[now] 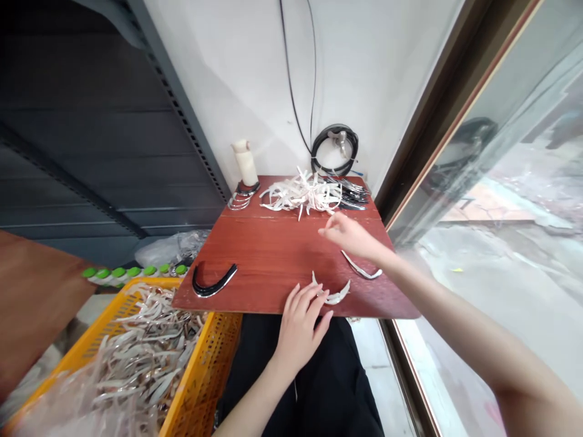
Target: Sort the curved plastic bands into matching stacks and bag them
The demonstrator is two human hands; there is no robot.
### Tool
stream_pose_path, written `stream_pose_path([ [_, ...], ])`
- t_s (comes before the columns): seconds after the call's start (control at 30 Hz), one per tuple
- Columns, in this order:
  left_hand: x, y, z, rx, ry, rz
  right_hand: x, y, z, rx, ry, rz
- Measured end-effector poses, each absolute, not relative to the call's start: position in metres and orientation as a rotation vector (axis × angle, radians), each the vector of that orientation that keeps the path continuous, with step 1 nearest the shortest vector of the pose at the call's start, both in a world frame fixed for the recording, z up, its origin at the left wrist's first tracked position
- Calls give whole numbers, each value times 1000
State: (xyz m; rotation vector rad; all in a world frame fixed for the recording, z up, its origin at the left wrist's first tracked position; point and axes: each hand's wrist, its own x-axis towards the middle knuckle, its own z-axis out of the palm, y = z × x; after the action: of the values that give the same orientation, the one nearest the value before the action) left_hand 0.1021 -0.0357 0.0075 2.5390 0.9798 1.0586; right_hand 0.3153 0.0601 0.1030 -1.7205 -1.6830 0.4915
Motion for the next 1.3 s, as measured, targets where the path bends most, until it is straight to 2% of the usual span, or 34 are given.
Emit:
stream_pose_path([
  [0.1, 115, -35, 5, 2588, 997, 1017, 296, 29, 76, -1716, -1914, 691],
  [0.23, 117, -36, 2, 2582, 1043, 995, 285, 15, 58, -1470, -2188, 820],
  [0.63, 120, -40, -4, 2526, 1136, 1089, 304, -5, 60, -1514, -2342, 723],
  [0.8, 122, -40, -8, 2532, 1120, 1157, 308, -1, 69, -1350, -2482, 857],
  [0.93, 123, -40, -11, 2552, 1156, 1147, 320, 33, 91, -1365, -2468, 1028],
  [1.0, 123, -39, -13, 2566, 1160, 1148, 327, 62, 103, -1526, -2354, 854],
  [1.13, 124, -38, -18, 2597, 1135, 1189, 334, 129, 113, -1998, -1981, 277],
  [1.3, 125, -37, -24, 2582, 1146, 1289, 335, 182, 97, -2215, -1772, 99],
])
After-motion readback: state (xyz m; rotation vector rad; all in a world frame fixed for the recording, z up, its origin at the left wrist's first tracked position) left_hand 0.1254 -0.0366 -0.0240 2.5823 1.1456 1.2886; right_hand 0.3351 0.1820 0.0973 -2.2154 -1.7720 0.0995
